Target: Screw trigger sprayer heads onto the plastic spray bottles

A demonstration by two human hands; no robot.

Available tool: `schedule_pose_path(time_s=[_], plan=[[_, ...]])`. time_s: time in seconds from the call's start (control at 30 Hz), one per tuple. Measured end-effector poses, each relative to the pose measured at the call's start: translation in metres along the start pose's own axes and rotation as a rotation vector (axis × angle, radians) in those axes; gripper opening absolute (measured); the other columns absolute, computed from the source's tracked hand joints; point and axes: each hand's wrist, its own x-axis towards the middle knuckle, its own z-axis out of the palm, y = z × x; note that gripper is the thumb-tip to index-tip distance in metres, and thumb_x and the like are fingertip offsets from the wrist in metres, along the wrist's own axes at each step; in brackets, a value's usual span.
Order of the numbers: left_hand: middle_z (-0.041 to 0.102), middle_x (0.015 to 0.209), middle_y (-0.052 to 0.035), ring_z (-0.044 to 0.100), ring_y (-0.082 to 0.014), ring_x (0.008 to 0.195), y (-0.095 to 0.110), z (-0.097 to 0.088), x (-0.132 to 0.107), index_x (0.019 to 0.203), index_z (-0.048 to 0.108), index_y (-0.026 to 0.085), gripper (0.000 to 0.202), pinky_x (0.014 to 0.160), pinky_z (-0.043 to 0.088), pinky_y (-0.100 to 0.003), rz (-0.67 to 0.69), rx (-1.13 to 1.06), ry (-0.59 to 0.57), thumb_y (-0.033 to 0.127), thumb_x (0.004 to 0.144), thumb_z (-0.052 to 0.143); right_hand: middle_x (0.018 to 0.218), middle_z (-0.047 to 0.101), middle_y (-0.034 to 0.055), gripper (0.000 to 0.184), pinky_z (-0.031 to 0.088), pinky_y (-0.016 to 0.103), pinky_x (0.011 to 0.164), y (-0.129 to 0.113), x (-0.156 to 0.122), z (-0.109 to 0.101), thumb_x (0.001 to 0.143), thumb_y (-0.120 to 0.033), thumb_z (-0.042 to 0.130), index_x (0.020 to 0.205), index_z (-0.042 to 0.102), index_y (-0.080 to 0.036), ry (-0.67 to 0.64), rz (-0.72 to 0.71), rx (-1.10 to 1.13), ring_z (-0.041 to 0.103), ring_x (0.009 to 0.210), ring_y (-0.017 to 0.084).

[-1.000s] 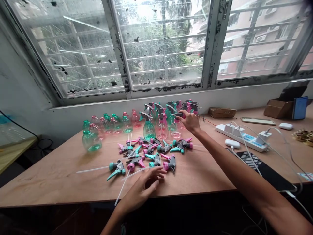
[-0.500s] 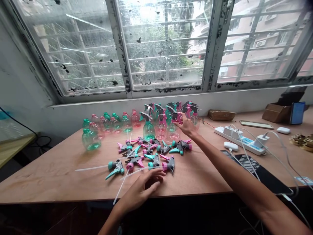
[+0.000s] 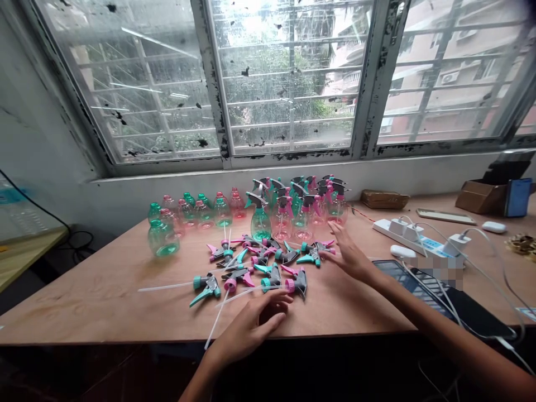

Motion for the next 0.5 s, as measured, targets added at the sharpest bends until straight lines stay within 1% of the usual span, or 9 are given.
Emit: schedule_pose_path(time_s=[0.07,0.1,0.17,0.23,0.3,0.33,0.37,0.43,0.5], plan=[[0.068,0.133,-0.0059,0.066,-0.0234,0.122,0.000,0.000,0.000,0.142,0.056,0.029,0.042,0.109,0.051,-0.039,-0.001,-0.006,-0.007,0.031,0.100,0.058,0.162,0.037,0.0190,0.075,0.037,0.057,0.118,-0.007,-0.050,-0.024,0.100,-0.057,0.054,0.160,0.025,-0.022,-0.039,-0.036,-0.094,0.039,0.148,0.037],[0.068,0.133,-0.0060,0.066,-0.0234,0.122,-0.001,0.000,0.001,0.142,0.056,0.029,0.042,0.108,0.051,-0.039,0.000,-0.008,-0.010,0.031,0.100,0.058,0.162,0.037,0.0183,0.073,0.037,0.059,0.118,-0.008,-0.074,-0.037,0.100,-0.059,0.052,0.159,0.027,-0.024,-0.028,-0.028,-0.163,0.040,0.148,0.038],[0.069,0.132,-0.0058,0.066,-0.0230,0.122,-0.002,0.000,0.001,0.142,0.055,0.029,0.042,0.108,0.051,-0.038,0.002,-0.006,-0.015,0.030,0.100,0.058,0.162,0.038,0.0192,0.074,0.035,0.065,0.117,-0.005,-0.116,-0.063,0.099,-0.065,0.045,0.158,0.030,-0.023,0.061,0.040,-0.307,0.040,0.147,0.043],[0.069,0.132,-0.0054,0.066,-0.0223,0.122,-0.002,0.000,0.001,0.143,0.055,0.030,0.042,0.108,0.050,-0.038,0.006,-0.001,-0.020,0.029,0.101,0.057,0.164,0.034,0.0214,0.081,0.034,0.069,0.116,0.008,-0.149,-0.083,0.097,-0.073,0.040,0.159,0.032,-0.021,0.164,0.156,-0.432,0.039,0.146,0.047],[0.069,0.132,-0.0049,0.066,-0.0215,0.122,-0.002,-0.001,0.001,0.143,0.055,0.030,0.042,0.109,0.049,-0.037,0.012,0.007,-0.028,0.029,0.101,0.057,0.165,0.030,0.0242,0.094,0.031,0.073,0.115,0.027,-0.172,-0.093,0.091,-0.083,0.035,0.160,0.030,-0.018,0.271,0.262,-0.522,0.033,0.147,0.052],[0.069,0.132,-0.0047,0.066,-0.0212,0.122,-0.002,-0.001,0.001,0.143,0.055,0.031,0.041,0.109,0.049,-0.037,0.015,0.011,-0.029,0.029,0.101,0.056,0.165,0.027,0.0262,0.102,0.031,0.073,0.115,0.037,-0.180,-0.095,0.088,-0.087,0.032,0.161,0.028,-0.016,0.280,0.290,-0.528,0.030,0.148,0.053],[0.069,0.132,-0.0045,0.066,-0.0210,0.122,-0.001,-0.001,0.001,0.142,0.055,0.031,0.041,0.110,0.049,-0.037,0.017,0.015,-0.029,0.030,0.101,0.056,0.166,0.023,0.0277,0.104,0.031,0.073,0.115,0.045,-0.186,-0.096,0.087,-0.088,0.028,0.161,0.026,-0.015,0.283,0.317,-0.523,0.028,0.150,0.053],[0.069,0.131,-0.0043,0.066,-0.0207,0.121,0.000,-0.001,0.002,0.142,0.055,0.031,0.040,0.109,0.049,-0.036,0.018,0.019,-0.021,0.030,0.101,0.056,0.169,0.016,0.0276,0.095,0.034,0.070,0.115,0.055,-0.192,-0.097,0.093,-0.081,0.031,0.162,0.025,-0.017,0.231,0.383,-0.480,0.027,0.151,0.052],[0.070,0.129,-0.0042,0.066,-0.0208,0.120,0.002,-0.002,0.003,0.141,0.056,0.030,0.039,0.108,0.050,-0.036,0.017,0.024,-0.010,0.029,0.101,0.056,0.170,0.011,0.0276,0.089,0.034,0.065,0.117,0.053,-0.190,-0.100,0.096,-0.074,0.035,0.164,0.023,-0.017,0.225,0.405,-0.465,0.029,0.150,0.050]])
